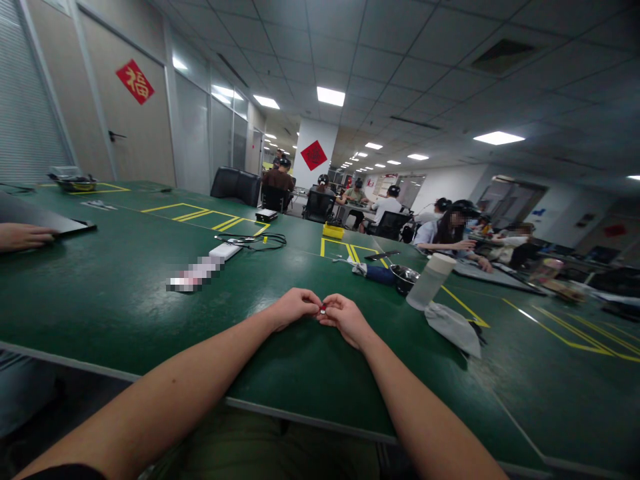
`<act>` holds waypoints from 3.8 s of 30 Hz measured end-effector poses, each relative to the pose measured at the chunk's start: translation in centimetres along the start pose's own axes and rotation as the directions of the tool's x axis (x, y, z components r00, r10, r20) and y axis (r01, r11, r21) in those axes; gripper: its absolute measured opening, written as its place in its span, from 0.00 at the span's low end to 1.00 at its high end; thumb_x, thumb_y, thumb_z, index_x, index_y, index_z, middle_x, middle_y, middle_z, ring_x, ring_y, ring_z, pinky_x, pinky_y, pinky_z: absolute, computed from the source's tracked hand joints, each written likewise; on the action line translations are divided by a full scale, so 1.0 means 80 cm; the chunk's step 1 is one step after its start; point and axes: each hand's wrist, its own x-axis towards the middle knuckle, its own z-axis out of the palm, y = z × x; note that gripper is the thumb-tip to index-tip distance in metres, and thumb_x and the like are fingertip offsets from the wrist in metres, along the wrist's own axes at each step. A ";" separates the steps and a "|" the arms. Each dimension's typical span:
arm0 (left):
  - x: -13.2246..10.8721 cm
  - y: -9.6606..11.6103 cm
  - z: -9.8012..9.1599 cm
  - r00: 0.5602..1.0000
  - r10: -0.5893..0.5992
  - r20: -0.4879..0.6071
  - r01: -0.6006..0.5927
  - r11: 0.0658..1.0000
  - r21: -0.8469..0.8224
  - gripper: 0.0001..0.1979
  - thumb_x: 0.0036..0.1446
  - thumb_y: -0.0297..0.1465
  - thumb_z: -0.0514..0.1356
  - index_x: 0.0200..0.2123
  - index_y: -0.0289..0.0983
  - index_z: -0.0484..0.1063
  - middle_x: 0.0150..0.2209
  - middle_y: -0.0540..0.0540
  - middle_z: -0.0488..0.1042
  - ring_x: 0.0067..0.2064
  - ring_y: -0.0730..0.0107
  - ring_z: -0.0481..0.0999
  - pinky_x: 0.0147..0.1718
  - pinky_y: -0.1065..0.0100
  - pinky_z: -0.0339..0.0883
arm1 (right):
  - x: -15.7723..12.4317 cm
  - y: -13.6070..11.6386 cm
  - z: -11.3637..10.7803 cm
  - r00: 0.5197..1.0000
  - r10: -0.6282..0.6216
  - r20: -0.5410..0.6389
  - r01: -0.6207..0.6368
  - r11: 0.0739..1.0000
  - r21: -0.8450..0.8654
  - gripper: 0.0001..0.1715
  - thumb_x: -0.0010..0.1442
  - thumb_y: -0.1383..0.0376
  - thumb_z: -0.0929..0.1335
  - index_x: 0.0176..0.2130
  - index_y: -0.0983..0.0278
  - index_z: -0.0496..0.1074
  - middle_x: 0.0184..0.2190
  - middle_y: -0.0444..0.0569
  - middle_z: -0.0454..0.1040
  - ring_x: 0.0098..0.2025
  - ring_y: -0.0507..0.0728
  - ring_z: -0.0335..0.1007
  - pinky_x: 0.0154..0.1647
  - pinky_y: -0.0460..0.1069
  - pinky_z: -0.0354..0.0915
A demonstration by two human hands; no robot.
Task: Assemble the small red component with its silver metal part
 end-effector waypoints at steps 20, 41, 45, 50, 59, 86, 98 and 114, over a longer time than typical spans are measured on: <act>0.006 -0.001 0.003 0.995 0.103 0.014 -0.103 0.994 0.018 0.12 0.41 0.20 0.61 0.34 0.31 0.72 0.30 0.46 0.77 0.31 0.73 0.75 0.32 0.72 0.66 | 0.001 0.003 -0.003 0.991 -0.130 0.031 0.133 0.982 -0.136 0.11 0.43 0.70 0.72 0.31 0.65 0.70 0.26 0.43 0.75 0.24 0.49 0.68 0.31 0.46 0.64; 0.003 0.001 0.000 0.996 0.033 -0.082 -0.028 0.998 0.056 0.09 0.47 0.28 0.61 0.33 0.32 0.76 0.24 0.49 0.74 0.26 0.75 0.69 0.28 0.72 0.63 | 0.005 0.004 -0.007 0.992 -0.089 -0.090 0.086 0.996 -0.037 0.15 0.43 0.63 0.75 0.29 0.65 0.69 0.23 0.44 0.73 0.27 0.53 0.73 0.31 0.48 0.69; 0.004 0.002 -0.002 0.992 0.066 -0.108 -0.053 0.991 0.120 0.09 0.47 0.29 0.61 0.32 0.32 0.76 0.25 0.49 0.74 0.26 0.75 0.69 0.27 0.73 0.62 | 0.004 0.003 -0.006 0.994 -0.080 -0.074 0.077 0.996 -0.043 0.15 0.44 0.62 0.75 0.30 0.66 0.70 0.22 0.44 0.73 0.25 0.52 0.72 0.28 0.47 0.69; 0.000 0.008 0.003 0.997 0.021 -0.078 -0.022 1.000 -0.012 0.06 0.43 0.24 0.62 0.29 0.32 0.74 0.24 0.50 0.74 0.26 0.76 0.71 0.28 0.73 0.64 | 0.007 0.007 -0.008 0.991 -0.097 -0.093 0.093 0.995 -0.039 0.14 0.43 0.62 0.75 0.29 0.66 0.70 0.23 0.45 0.74 0.26 0.52 0.73 0.30 0.47 0.69; 0.003 0.001 0.002 0.997 0.033 -0.066 -0.030 0.999 0.044 0.07 0.42 0.24 0.64 0.30 0.32 0.73 0.25 0.49 0.75 0.26 0.75 0.72 0.28 0.74 0.64 | 0.004 0.004 -0.006 0.993 -0.096 -0.075 0.091 0.994 -0.065 0.15 0.42 0.62 0.76 0.30 0.66 0.71 0.24 0.46 0.75 0.27 0.53 0.74 0.32 0.49 0.70; 0.001 -0.001 0.003 0.938 0.344 0.047 -0.295 0.719 0.629 0.03 0.50 0.27 0.60 0.32 0.36 0.70 0.28 0.51 0.71 0.30 0.73 0.68 0.29 0.74 0.60 | 0.006 0.004 -0.015 0.990 -0.130 -0.061 0.116 0.974 -0.195 0.14 0.46 0.59 0.74 0.30 0.67 0.73 0.21 0.47 0.75 0.24 0.52 0.71 0.28 0.47 0.68; -0.019 0.026 0.014 0.907 0.394 0.151 -0.365 0.554 0.748 0.10 0.53 0.32 0.60 0.40 0.38 0.69 0.38 0.47 0.70 0.39 0.66 0.71 0.38 0.69 0.63 | 0.003 -0.001 -0.011 0.977 -0.212 -0.037 0.203 0.965 -0.169 0.15 0.49 0.55 0.72 0.31 0.64 0.72 0.21 0.44 0.74 0.21 0.51 0.67 0.24 0.45 0.62; -0.020 0.030 0.016 0.926 0.363 0.099 -0.280 0.487 0.827 0.11 0.55 0.36 0.58 0.41 0.40 0.68 0.40 0.47 0.70 0.38 0.67 0.71 0.36 0.69 0.63 | -0.004 -0.002 -0.010 0.987 -0.091 0.131 0.096 0.995 -0.031 0.20 0.46 0.62 0.74 0.38 0.63 0.67 0.27 0.44 0.76 0.26 0.52 0.72 0.29 0.46 0.65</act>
